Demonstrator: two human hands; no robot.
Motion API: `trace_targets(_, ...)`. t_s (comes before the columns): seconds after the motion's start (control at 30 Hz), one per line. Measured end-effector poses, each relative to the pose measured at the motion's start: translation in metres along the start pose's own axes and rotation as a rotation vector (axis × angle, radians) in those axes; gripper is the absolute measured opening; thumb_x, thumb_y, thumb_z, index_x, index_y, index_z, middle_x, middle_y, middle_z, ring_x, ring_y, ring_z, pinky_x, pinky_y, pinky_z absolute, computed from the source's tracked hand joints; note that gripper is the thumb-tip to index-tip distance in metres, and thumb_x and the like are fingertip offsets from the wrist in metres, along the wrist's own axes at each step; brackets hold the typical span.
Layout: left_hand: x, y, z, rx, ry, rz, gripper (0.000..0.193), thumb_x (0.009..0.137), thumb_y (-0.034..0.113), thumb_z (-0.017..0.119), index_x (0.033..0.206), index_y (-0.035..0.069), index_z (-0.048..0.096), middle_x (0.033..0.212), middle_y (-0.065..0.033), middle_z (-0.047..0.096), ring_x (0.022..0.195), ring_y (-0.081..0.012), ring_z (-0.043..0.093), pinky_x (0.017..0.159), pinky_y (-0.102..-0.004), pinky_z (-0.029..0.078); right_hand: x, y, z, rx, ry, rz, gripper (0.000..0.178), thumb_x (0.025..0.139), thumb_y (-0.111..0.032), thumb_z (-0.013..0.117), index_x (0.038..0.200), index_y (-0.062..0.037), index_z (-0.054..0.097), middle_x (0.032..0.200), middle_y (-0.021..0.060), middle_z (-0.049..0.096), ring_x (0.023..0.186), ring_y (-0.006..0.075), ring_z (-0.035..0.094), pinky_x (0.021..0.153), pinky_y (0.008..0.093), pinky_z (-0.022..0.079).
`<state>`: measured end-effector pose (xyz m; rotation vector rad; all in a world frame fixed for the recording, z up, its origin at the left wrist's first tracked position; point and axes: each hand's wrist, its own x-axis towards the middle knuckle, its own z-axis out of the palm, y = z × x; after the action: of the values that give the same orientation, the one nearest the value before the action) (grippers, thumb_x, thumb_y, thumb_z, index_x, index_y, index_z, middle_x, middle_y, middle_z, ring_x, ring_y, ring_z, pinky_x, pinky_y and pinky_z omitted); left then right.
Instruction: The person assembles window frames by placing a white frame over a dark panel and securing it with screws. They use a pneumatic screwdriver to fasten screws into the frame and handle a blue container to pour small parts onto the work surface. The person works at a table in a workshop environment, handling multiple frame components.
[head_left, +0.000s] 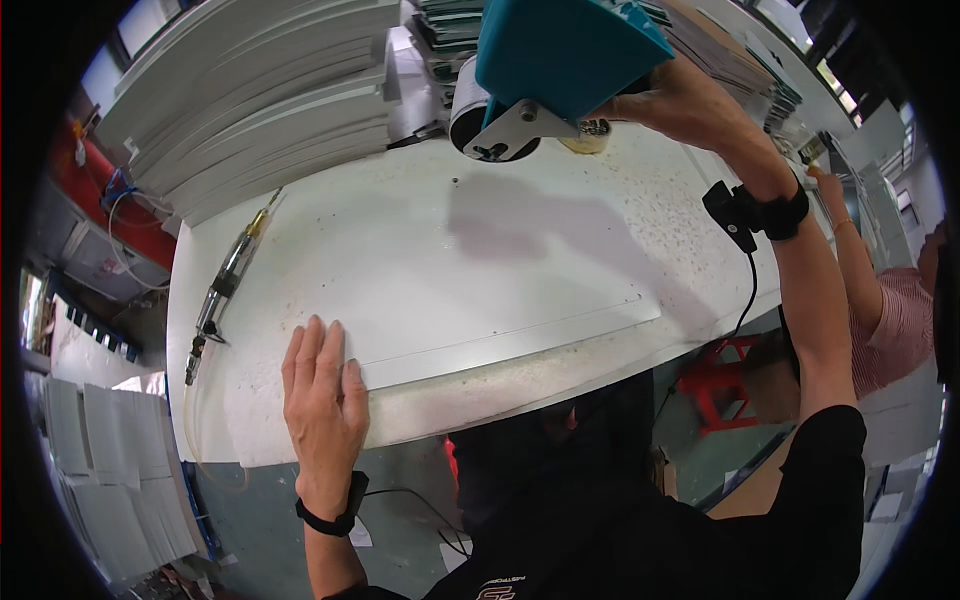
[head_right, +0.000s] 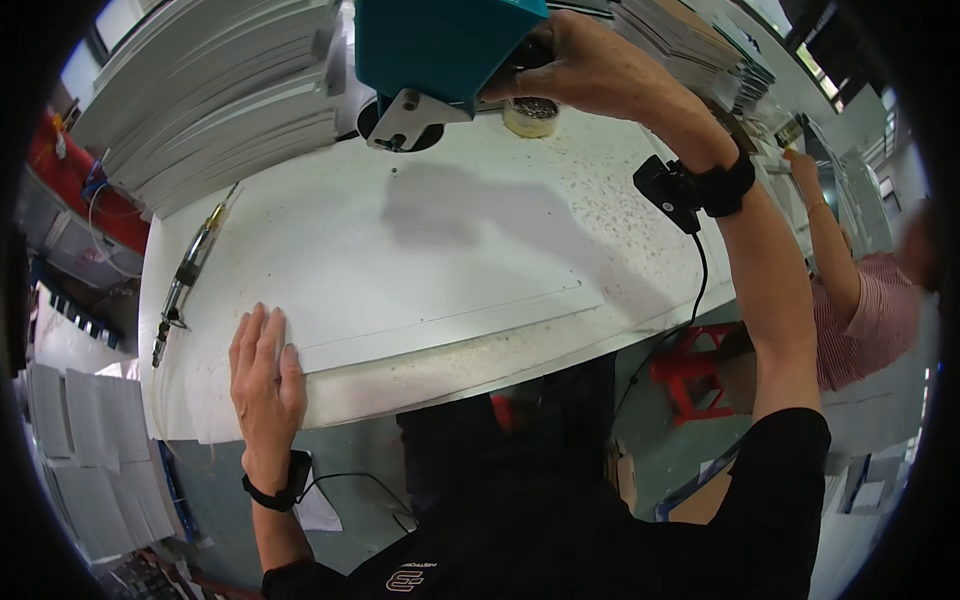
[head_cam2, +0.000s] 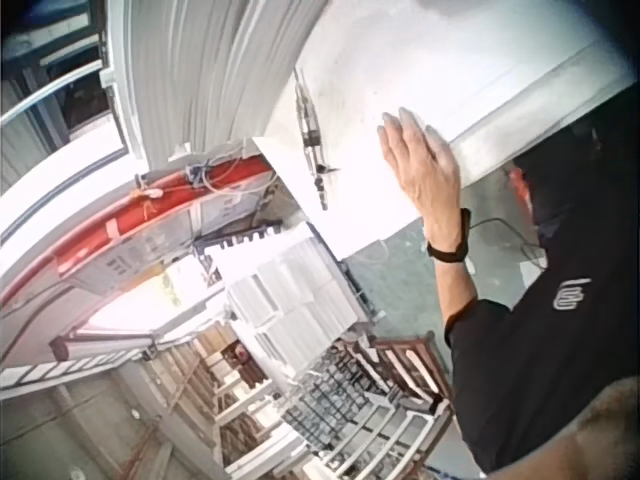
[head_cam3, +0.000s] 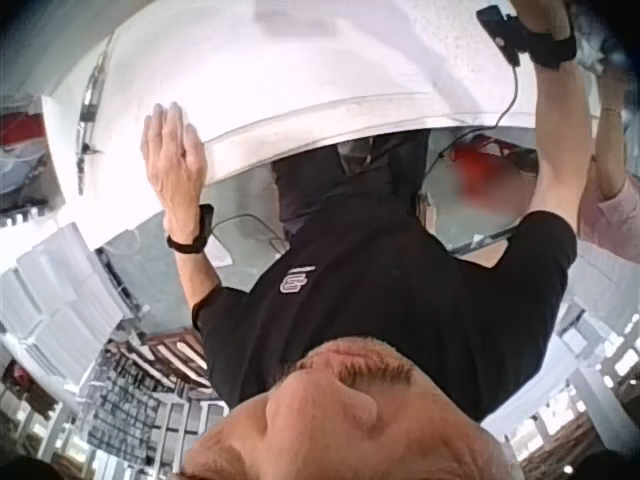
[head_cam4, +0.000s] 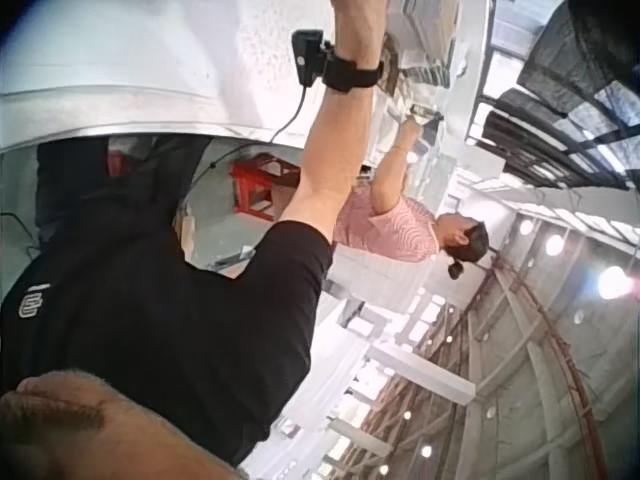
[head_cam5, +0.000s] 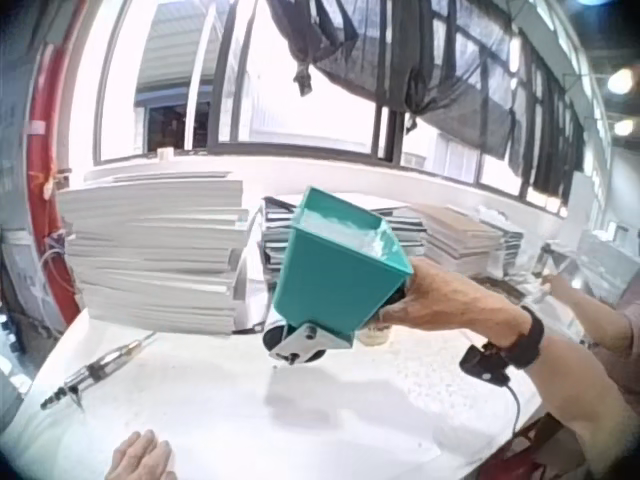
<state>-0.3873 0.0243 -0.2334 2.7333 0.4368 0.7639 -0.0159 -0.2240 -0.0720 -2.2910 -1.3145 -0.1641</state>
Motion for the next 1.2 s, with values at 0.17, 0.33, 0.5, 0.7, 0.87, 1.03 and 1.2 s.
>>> trace_targets(0.17,-0.047,0.024,-0.028,-0.263,0.445,0.212,0.025,0.106,0.017,0.057,0.082,0.01,0.054,0.066,-0.0033,0.056,0.055,-0.0205,0.051,0.05,-0.0331,0.037,-0.084,0.017,-0.054,-0.048,0.086,0.182,0.05,0.086,-0.043,0.086,0.123,-0.0122,0.073,0.11,0.0125,0.078,0.101,0.0253,0.075,0.092,0.042,0.057)
trace_targets(0.33,-0.048,0.094,-0.033,-0.507,0.134,0.535,0.053,0.11,0.043,0.05,0.065,0.017,0.047,0.053,0.0032,0.044,0.043,-0.0158,0.04,0.045,-0.0325,0.03,-0.159,0.039,-0.073,-0.024,0.173,0.35,0.052,0.086,-0.042,0.086,0.124,-0.0101,0.071,0.115,0.0148,0.076,0.104,0.0291,0.073,0.091,0.0404,0.055)
trace_targets(0.5,-0.054,0.127,0.026,-0.714,-0.251,0.767,0.03,0.088,0.029,0.075,0.068,0.017,0.057,0.059,0.0002,0.046,0.05,-0.0182,0.05,0.045,-0.0337,0.037,-0.2,0.034,-0.073,-0.1,0.283,0.378,0.059,0.082,-0.031,0.091,0.128,-0.0035,0.065,0.11,0.0143,0.076,0.1,0.0277,0.073,0.091,0.04,0.057)
trace_targets(0.7,-0.089,0.129,0.137,-0.524,-0.552,0.381,0.029,0.095,0.021,0.07,0.071,0.008,0.058,0.058,-0.0136,0.057,0.054,-0.0343,0.061,0.049,-0.045,0.045,-0.237,0.046,-0.075,-0.088,0.244,0.438,0.049,0.084,-0.033,0.088,0.119,-0.0037,0.07,0.106,0.0153,0.076,0.096,0.0296,0.073,0.089,0.0408,0.056)
trace_targets(0.87,-0.083,0.144,0.146,-0.478,-0.515,0.396,0.03,0.096,0.024,0.071,0.073,0.009,0.059,0.058,-0.0126,0.06,0.053,-0.0345,0.062,0.048,-0.0458,0.046,-0.278,0.061,-0.078,-0.147,0.185,0.421,0.04,0.086,-0.028,0.085,0.115,-0.003,0.073,0.102,0.0163,0.077,0.093,0.0295,0.073,0.087,0.0394,0.056)
trace_targets(1.03,-0.084,0.144,0.149,-0.436,-0.551,0.371,0.033,0.097,0.026,0.07,0.072,0.008,0.059,0.059,-0.0148,0.06,0.054,-0.0368,0.062,0.05,-0.0465,0.047,-0.305,0.049,-0.067,0.145,0.252,0.511,0.033,0.088,-0.018,0.08,0.114,-0.0001,0.072,0.099,0.0187,0.077,0.091,0.0245,0.074,0.086,0.0384,0.056)
trace_targets(1.2,-0.08,0.152,0.15,-0.444,-0.577,0.351,0.034,0.096,0.026,0.07,0.071,0.007,0.059,0.06,-0.0156,0.061,0.055,-0.0389,0.062,0.051,-0.0474,0.046,-0.33,0.043,-0.058,0.294,0.274,0.606,0.03,0.087,-0.015,0.078,0.111,0.0022,0.072,0.096,0.0181,0.077,0.083,0.0226,0.071,0.085,0.0371,0.055)
